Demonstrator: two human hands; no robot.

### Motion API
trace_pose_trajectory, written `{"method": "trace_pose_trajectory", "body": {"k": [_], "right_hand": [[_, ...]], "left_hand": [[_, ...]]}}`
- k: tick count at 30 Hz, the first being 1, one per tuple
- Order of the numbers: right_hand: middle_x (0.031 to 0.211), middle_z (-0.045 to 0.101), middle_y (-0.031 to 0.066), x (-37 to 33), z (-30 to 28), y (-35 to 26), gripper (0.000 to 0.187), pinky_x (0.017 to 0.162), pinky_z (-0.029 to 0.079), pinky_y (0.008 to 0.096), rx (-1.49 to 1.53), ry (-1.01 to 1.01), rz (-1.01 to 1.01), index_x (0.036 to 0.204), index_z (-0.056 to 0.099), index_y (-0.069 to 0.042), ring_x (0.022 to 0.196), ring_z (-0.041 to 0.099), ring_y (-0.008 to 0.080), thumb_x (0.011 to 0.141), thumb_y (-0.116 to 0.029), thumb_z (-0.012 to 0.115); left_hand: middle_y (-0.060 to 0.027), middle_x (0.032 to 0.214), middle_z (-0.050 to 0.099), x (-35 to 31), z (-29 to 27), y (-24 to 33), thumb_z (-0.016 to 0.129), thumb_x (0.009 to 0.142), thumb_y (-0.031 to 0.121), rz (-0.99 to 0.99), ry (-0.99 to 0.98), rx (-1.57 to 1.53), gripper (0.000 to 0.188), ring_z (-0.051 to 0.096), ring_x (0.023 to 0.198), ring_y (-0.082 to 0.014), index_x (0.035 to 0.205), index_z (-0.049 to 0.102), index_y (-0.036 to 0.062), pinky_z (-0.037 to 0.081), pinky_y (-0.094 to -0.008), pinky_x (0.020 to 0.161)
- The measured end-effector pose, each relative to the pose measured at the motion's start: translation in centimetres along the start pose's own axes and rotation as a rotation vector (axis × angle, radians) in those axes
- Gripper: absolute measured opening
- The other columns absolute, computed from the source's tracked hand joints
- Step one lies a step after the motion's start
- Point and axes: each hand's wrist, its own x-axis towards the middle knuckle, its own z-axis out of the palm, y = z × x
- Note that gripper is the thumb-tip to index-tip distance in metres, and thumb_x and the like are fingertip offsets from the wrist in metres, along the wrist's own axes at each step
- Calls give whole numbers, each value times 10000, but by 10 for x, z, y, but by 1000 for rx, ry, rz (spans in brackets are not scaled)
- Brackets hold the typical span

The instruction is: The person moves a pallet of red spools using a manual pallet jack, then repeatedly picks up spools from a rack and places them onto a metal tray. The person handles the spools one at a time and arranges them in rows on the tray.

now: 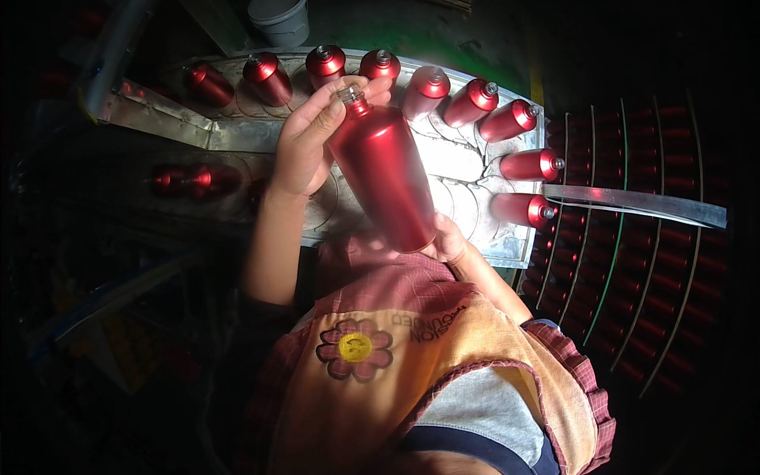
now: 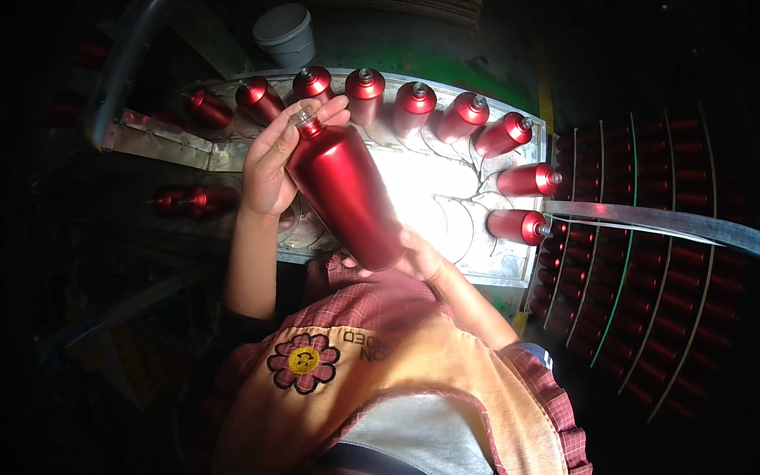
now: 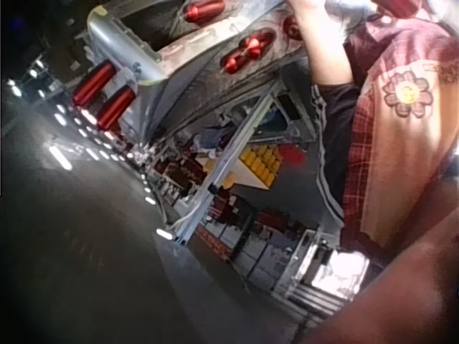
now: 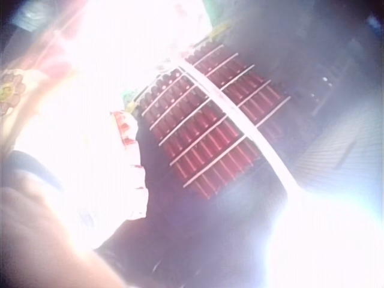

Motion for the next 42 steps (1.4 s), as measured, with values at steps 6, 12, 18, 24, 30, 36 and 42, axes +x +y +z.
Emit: {"method": "trace_pose_trajectory", "body": {"k": [6, 12, 18, 24, 30, 36, 42], "right_hand": [[1413, 468, 194, -33, -3, -2, 794, 1034, 435, 502, 100, 94, -34, 1469, 303, -3, 1280, 490, 327, 917, -509, 564], [1436, 460, 169, -53, -2, -16, 662, 1084, 388, 456, 101, 150, -89, 1462, 323, 2, 1300, 475, 275, 980, -415, 503], [1410, 486, 162, -61, -2, -24, 648, 1065, 410, 460, 124, 272, -77, 1451, 347, -4, 1270, 506, 281, 983, -429, 493], [1386, 501, 168, -67, 0, -35, 638, 1031, 442, 503, 242, 153, -85, 1460, 331, -31, 1251, 521, 308, 984, -422, 495], [1388, 495, 183, -79, 1, -45, 618, 924, 495, 603, 158, 372, -127, 1454, 337, -42, 1194, 560, 355, 979, -397, 514], [1367, 507, 197, -95, 1, -55, 658, 839, 548, 594, 172, 315, -106, 1455, 341, -59, 1161, 580, 369, 963, -462, 510], [1328, 525, 224, -99, 2, -57, 762, 766, 583, 571, 315, 254, -51, 1452, 349, -64, 1081, 607, 426, 942, -627, 405]], "left_hand": [[-227, 1264, 594, 14, 25, -5, 413, 1041, 184, -117, 50, 78, 387, 574, 1200, -274, 1337, 452, -63, 441, -379, 1047], [-147, 1120, 675, 23, 42, -23, 489, 1020, 151, -149, 191, 215, 306, 637, 1046, -162, 1232, 544, -63, 491, -281, 937], [-94, 1087, 687, 28, 38, -46, 556, 997, 183, -244, 295, 288, 262, 620, 1020, -127, 1154, 626, -15, 465, -264, 931], [-24, 968, 695, 33, 37, -59, 637, 956, 221, -235, 324, 362, 272, 622, 892, -84, 1090, 674, -12, 470, -218, 847], [-31, 962, 697, 39, 51, -70, 685, 923, 213, -243, 403, 414, 258, 620, 879, -77, 1046, 681, -13, 469, -215, 820], [-25, 936, 690, 39, 67, -90, 702, 912, 223, -232, 461, 395, 232, 615, 878, -74, 1002, 670, 12, 459, -213, 830], [-10, 1004, 673, 35, 69, -106, 649, 946, 234, -260, 479, 113, 216, 607, 942, -82, 1039, 649, 40, 456, -226, 864]]}}
